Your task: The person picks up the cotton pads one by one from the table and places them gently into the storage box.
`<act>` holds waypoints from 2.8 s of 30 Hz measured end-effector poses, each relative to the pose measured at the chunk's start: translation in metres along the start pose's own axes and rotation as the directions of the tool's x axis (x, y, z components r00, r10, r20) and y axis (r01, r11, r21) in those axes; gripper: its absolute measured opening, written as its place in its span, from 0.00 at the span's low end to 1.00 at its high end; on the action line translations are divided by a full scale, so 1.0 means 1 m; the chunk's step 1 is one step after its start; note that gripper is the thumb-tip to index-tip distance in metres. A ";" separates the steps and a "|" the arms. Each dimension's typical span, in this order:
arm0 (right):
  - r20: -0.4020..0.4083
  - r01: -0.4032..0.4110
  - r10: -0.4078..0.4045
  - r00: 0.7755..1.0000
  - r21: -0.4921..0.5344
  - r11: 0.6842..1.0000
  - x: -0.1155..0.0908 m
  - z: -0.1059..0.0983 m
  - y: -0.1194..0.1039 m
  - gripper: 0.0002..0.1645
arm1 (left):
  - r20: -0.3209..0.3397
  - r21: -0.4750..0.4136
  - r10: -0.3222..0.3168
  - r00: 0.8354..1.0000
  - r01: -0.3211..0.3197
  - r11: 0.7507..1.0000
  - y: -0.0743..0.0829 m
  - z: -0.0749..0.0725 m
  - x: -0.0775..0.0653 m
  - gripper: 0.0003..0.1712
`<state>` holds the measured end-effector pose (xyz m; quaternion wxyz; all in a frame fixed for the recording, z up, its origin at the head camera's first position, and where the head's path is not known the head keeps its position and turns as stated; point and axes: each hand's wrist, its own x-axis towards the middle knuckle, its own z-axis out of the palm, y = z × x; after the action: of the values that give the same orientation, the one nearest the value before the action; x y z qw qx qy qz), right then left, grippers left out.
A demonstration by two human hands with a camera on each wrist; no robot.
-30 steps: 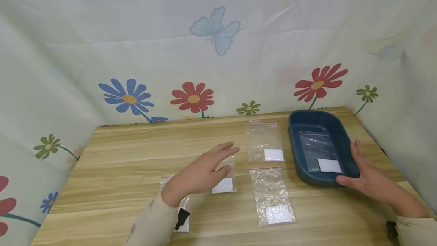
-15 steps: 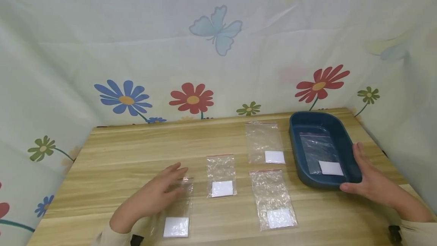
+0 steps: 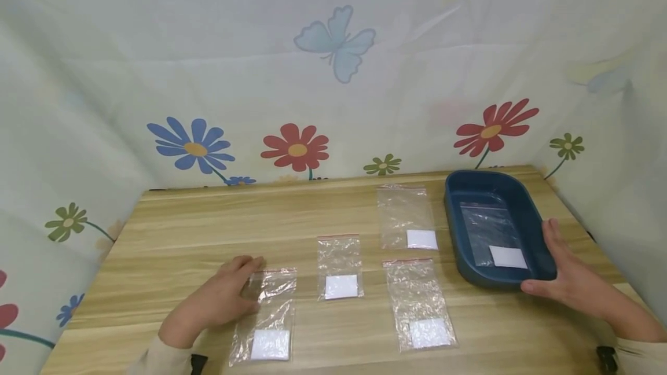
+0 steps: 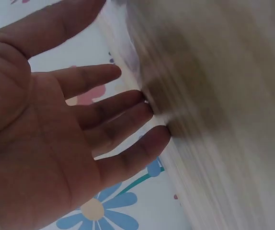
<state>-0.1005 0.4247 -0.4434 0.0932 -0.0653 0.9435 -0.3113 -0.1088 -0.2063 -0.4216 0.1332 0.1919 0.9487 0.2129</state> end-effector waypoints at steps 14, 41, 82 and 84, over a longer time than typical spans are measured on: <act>0.009 -0.004 0.004 1.000 0.004 1.000 0.000 0.001 0.001 0.79 | -0.068 -0.007 -0.006 0.998 0.006 1.000 -0.001 0.003 0.006 0.25; -0.024 0.039 -0.039 0.999 -0.009 0.999 0.000 0.003 0.001 0.77 | -0.159 -0.371 0.019 0.987 -0.077 0.926 -0.002 -0.013 0.006 0.20; -0.036 0.006 -0.011 0.999 -0.115 0.993 -0.001 0.001 -0.009 0.78 | -0.342 -0.330 0.050 0.938 -0.170 0.928 0.017 -0.010 0.013 0.33; -0.034 0.004 -0.008 0.999 -0.114 0.993 -0.001 0.001 -0.009 0.78 | -0.373 -0.321 0.074 0.925 -0.204 0.925 0.018 -0.010 0.014 0.36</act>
<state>-0.0991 0.4169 -0.4384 0.0721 -0.0682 0.9610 -0.2583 -0.1193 -0.1885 -0.4075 -0.0231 0.1912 0.8867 0.4202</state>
